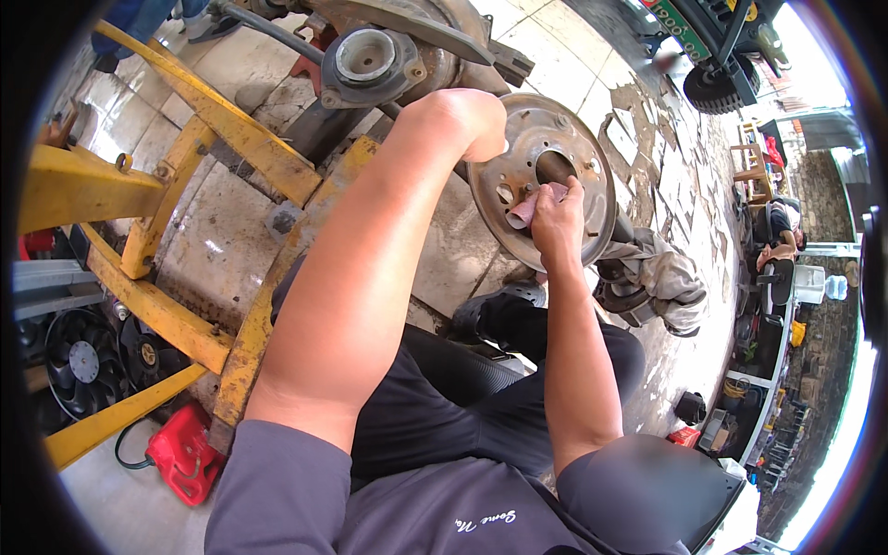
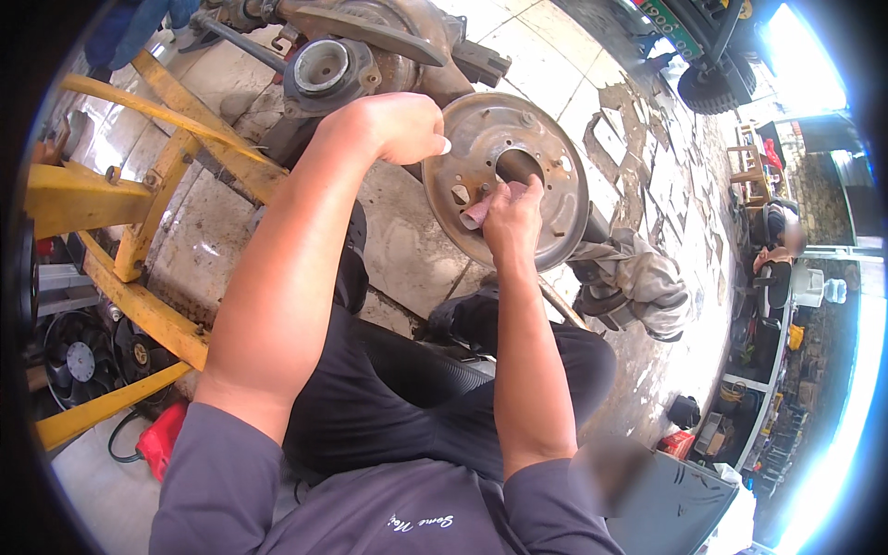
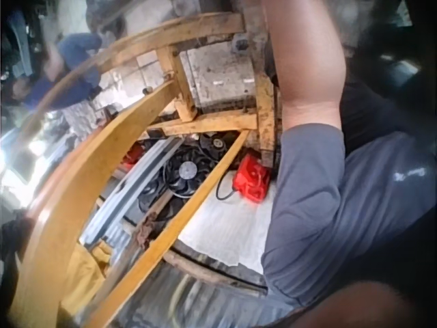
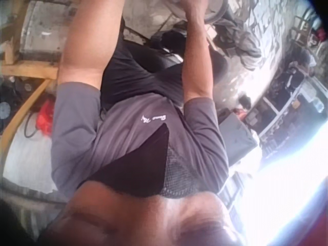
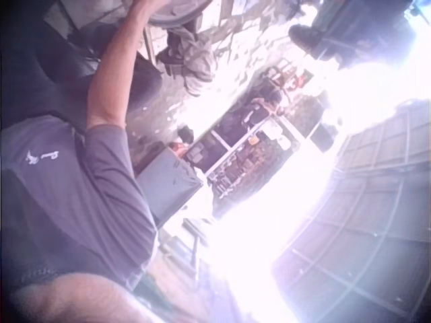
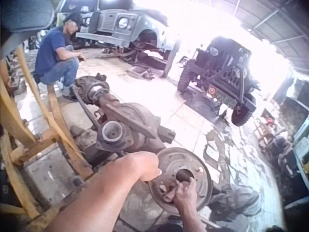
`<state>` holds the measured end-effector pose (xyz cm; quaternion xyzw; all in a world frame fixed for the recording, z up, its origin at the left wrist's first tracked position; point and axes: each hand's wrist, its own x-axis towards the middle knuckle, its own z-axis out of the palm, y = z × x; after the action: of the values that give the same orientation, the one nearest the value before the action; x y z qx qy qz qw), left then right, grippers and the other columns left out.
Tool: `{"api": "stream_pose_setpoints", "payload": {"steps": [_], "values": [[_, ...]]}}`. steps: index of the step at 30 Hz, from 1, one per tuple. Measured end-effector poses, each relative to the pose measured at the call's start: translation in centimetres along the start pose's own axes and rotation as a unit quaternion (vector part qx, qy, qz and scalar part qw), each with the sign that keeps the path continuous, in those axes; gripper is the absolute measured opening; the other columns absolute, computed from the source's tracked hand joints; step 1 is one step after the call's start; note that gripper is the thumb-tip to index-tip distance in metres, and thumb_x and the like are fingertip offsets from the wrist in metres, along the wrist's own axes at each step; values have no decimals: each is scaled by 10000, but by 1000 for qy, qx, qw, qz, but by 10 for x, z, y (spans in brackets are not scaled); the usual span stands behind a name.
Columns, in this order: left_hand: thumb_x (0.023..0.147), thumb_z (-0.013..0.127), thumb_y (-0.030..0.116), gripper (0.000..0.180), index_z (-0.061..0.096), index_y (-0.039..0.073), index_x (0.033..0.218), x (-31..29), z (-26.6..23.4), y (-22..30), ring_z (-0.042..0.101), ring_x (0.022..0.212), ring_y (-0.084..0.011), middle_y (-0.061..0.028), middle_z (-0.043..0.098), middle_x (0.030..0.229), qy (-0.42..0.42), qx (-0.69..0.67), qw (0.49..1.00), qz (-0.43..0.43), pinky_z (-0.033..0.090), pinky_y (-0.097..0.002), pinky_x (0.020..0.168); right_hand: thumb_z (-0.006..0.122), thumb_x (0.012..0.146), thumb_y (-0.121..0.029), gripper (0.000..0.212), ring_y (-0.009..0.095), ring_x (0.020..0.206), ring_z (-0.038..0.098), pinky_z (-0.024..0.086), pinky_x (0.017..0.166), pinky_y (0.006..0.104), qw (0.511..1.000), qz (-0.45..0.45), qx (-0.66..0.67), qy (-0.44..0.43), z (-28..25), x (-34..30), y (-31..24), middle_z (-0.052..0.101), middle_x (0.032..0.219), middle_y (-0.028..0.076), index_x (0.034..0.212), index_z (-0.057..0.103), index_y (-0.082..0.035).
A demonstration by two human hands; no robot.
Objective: The person scrubs a metal brake drum with a wire brush and then wipes it with a cloth. They also use sandpaper to smooth the surface of the drum.
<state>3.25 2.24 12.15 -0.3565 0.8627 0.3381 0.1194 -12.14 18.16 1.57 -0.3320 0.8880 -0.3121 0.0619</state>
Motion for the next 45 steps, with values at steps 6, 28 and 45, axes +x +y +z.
{"api": "stream_pose_setpoints", "payload": {"steps": [6,28,45], "values": [[1007,551,314,369,708,51,1214,12,3,-11,673,1108,-339,-175,706,1206,-13,1,1000,-11,512,-455,987,607,983,-236,470,413,1169,640,480,1013,451,997,40,50,-54,14,-6,-9,660,1253,265,1378,513,0],[1004,567,320,394,665,96,1312,12,3,-21,643,1194,-323,-149,683,1286,1,3,1000,-20,493,-441,1042,510,1044,-151,412,371,1185,616,458,1046,430,965,145,214,-48,19,-29,-14,591,1305,275,1396,438,52],[1007,568,285,354,687,71,1263,11,6,-21,671,1124,-350,-166,712,1207,8,5,1000,-21,519,-455,983,542,1069,-276,458,69,498,496,353,387,234,978,1,155,-136,5,-18,21,632,855,55,1445,437,-36]]}}
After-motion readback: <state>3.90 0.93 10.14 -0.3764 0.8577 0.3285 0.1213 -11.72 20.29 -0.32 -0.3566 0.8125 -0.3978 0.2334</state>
